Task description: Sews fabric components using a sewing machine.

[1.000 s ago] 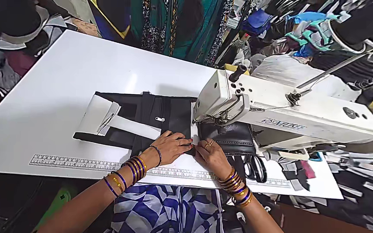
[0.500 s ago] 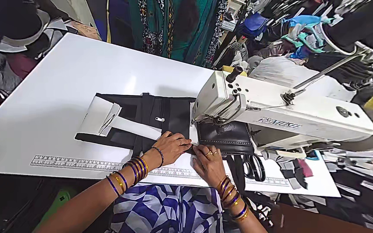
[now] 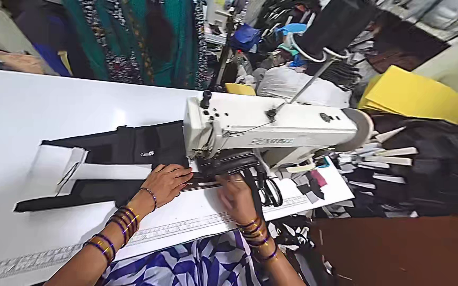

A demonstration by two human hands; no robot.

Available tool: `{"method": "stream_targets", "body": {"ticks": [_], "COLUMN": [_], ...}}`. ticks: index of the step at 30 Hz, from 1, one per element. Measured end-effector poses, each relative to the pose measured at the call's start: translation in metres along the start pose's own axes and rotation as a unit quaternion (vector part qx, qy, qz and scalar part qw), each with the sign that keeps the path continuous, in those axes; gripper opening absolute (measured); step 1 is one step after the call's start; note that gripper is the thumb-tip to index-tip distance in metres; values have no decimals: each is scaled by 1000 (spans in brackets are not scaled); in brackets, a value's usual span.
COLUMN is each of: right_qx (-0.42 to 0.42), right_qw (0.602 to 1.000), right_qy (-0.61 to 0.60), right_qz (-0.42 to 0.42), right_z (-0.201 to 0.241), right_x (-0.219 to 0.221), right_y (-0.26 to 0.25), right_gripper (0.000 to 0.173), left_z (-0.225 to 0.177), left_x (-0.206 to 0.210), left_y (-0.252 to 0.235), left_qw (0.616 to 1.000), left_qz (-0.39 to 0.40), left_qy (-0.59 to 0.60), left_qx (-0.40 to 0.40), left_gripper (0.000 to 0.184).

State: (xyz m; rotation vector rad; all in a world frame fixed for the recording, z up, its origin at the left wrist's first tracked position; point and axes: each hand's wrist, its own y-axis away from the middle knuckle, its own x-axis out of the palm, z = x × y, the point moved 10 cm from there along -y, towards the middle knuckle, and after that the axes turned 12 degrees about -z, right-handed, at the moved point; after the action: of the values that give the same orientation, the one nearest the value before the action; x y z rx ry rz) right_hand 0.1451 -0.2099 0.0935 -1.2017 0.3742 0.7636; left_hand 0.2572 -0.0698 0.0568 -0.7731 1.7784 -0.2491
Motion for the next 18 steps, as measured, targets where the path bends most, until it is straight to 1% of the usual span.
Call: {"method": "stream_targets", "body": {"ticks": [1,2,4,5,6,8,10,12,14,18], "right_qx": [65,141,282,336,369,393,403,410,404,394], "right_qw": [996,983,935,911,894,874,862,857,864,880], "right_qy": [46,104,209,237,255,285,306,310,298,263], "right_qz": [-41,-62,-47,-36,-24,2,21,28,23,-30], "right_z": [-27,-58,-123,-150,-171,-196,-202,-203,-202,-203], "right_x": [-31,-62,-112,-126,-132,-128,-121,-119,-120,-128], "right_y": [2,7,20,27,31,33,33,31,33,41], "right_gripper": [23,20,23,25,29,40,42,38,31,27], "left_z": [0,0,0,0,0,1,1,2,2,2], "left_x": [-1,-1,0,0,0,-1,0,-1,-1,-1], "left_y": [0,1,2,2,1,1,2,2,2,2], "left_qw": [1000,1000,999,999,999,999,999,999,999,1000], "left_qz": [-11,-20,-31,-33,-37,-40,-37,-37,-39,-20], "left_qy": [-2,-3,-5,-7,-10,-14,-13,-7,0,2], "left_qx": [5,7,8,6,6,3,-1,-3,-2,-9], "left_gripper": [38,38,39,39,40,40,39,38,38,37]}}
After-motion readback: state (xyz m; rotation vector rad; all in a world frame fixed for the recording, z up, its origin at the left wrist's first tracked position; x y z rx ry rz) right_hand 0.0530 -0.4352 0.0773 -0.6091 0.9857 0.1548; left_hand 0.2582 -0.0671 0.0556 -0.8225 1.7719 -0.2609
